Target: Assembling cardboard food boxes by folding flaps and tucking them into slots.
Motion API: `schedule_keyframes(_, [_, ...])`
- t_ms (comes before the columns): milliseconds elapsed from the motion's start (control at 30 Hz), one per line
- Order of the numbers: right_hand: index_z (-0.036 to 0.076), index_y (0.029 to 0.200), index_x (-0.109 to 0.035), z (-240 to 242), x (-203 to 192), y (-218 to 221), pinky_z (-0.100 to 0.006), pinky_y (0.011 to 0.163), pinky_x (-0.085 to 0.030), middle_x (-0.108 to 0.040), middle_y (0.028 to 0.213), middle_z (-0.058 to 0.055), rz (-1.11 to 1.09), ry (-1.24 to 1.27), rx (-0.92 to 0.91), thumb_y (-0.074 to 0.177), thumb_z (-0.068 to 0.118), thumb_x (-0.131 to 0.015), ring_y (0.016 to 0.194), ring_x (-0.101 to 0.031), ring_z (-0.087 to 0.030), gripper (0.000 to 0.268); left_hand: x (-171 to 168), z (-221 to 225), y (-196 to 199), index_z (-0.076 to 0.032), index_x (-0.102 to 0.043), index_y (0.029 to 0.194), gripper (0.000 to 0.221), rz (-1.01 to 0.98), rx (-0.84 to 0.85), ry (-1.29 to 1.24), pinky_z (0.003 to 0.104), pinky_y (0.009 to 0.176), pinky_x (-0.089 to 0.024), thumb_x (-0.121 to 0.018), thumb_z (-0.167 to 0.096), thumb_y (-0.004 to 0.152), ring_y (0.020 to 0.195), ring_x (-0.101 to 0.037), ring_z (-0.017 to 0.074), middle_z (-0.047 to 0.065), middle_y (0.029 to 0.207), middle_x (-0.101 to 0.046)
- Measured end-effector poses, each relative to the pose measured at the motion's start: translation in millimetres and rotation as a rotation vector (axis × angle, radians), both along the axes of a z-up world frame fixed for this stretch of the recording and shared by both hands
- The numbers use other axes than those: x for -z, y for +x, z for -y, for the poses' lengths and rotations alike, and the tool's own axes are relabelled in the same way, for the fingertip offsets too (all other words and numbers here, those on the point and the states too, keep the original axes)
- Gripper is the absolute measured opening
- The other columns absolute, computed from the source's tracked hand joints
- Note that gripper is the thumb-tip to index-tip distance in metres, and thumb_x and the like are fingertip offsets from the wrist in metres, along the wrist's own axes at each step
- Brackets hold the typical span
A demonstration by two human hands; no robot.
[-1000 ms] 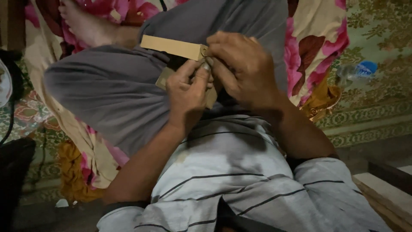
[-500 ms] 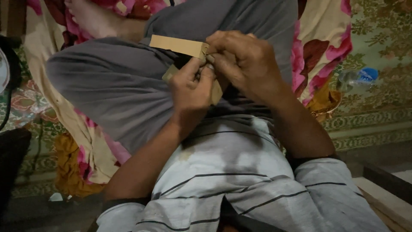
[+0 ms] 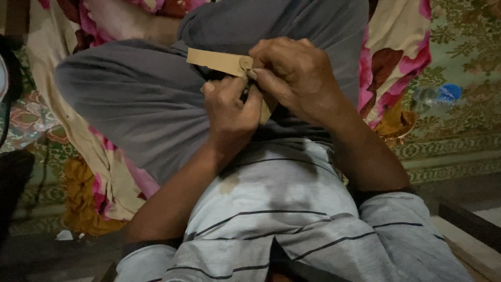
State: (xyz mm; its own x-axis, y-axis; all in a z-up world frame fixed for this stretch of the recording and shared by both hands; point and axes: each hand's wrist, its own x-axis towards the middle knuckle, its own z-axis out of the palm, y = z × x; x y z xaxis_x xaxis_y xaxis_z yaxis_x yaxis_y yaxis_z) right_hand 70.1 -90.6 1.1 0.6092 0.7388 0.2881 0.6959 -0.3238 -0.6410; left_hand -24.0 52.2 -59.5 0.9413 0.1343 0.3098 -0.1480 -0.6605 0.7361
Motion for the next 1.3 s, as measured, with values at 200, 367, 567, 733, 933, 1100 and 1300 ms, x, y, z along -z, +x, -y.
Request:
schedule_keyframes(200, [0.001, 0.110, -0.066, -3.3, -11.6, -3.0, -0.036, 0.089, -0.043, -0.071, 0.106, -0.006, -0.077, 0.008, 0.000, 0.092, -0.002, -0.079, 0.086, -0.065, -0.021, 0.023, -12.2, 0.2, 0.7, -0.001, -0.066, 0.091, 0.006, 0.011, -0.052, -0.066, 0.039, 0.067, -0.031, -0.064, -0.004, 0.086, 0.056, -0.041, 0.0223, 0.008, 0.065, -0.052])
schedule_keyframes(367, [0.001, 0.112, -0.066, -1.0, -11.3, -3.5, -0.037, 0.093, -0.044, -0.070, 0.105, -0.006, -0.072, -0.017, -0.017, 0.089, -0.003, -0.080, 0.088, -0.065, -0.021, 0.027, -10.9, -1.3, -0.9, -0.001, -0.063, 0.087, 0.002, 0.004, -0.041, -0.107, 0.039, 0.068, -0.031, -0.063, -0.003, 0.087, 0.055, -0.038, 0.0220, 0.007, 0.065, -0.051])
schedule_keyframes(567, [0.000, 0.107, -0.065, -1.8, -10.2, -3.0, -0.037, 0.093, -0.043, -0.071, 0.107, -0.007, -0.073, -0.002, -0.030, 0.090, -0.004, -0.079, 0.086, -0.064, -0.021, 0.022, -16.3, -6.7, -4.1, 0.002, -0.063, 0.092, 0.005, -0.036, -0.083, -0.284, 0.039, 0.069, -0.041, -0.061, -0.001, 0.091, 0.063, -0.052, 0.0250, 0.013, 0.076, -0.062])
schedule_keyframes(733, [-0.001, 0.111, -0.068, -1.9, -6.0, -2.6, -0.038, 0.092, -0.044, -0.072, 0.104, -0.008, -0.057, 0.012, -0.041, 0.092, -0.005, -0.080, 0.082, -0.062, -0.019, 0.023, -16.9, -10.1, -6.1, 0.002, -0.061, 0.092, 0.002, -0.040, -0.109, -0.396, 0.032, 0.059, -0.041, -0.061, 0.003, 0.093, 0.059, -0.044, 0.0163, 0.007, 0.073, -0.057])
schedule_keyframes(933, [-0.001, 0.106, -0.066, -3.7, -6.3, -4.6, -0.038, 0.094, -0.044, -0.072, 0.113, -0.009, -0.058, -0.005, -0.025, 0.092, -0.003, -0.079, 0.089, -0.065, -0.022, 0.019, -18.8, -11.6, -7.0, 0.002, -0.062, 0.092, 0.003, -0.034, -0.084, -0.433, 0.033, 0.068, -0.044, -0.060, 0.004, 0.090, 0.065, -0.049, 0.0190, 0.010, 0.078, -0.063])
schedule_keyframes(1100, [-0.001, 0.105, -0.067, -3.7, -5.0, -5.5, -0.036, 0.092, -0.044, -0.073, 0.115, -0.010, -0.056, 0.010, -0.013, 0.090, -0.005, -0.080, 0.089, -0.065, -0.020, 0.020, -15.2, -12.8, -8.8, -0.001, -0.060, 0.088, 0.006, 0.008, -0.046, -0.418, 0.031, 0.068, -0.044, -0.065, 0.004, 0.088, 0.067, -0.050, 0.0177, 0.008, 0.078, -0.061])
schedule_keyframes(1300, [0.000, 0.104, -0.067, -4.8, -6.6, -5.9, -0.036, 0.093, -0.044, -0.074, 0.116, -0.009, -0.070, 0.007, -0.006, 0.090, -0.005, -0.079, 0.086, -0.064, -0.020, 0.019, -26.2, -17.8, -16.9, -0.002, -0.064, 0.103, 0.013, -0.168, -0.089, -0.633, 0.030, 0.082, -0.042, -0.057, -0.007, 0.093, 0.082, -0.050, 0.0164, 0.005, 0.091, -0.065])
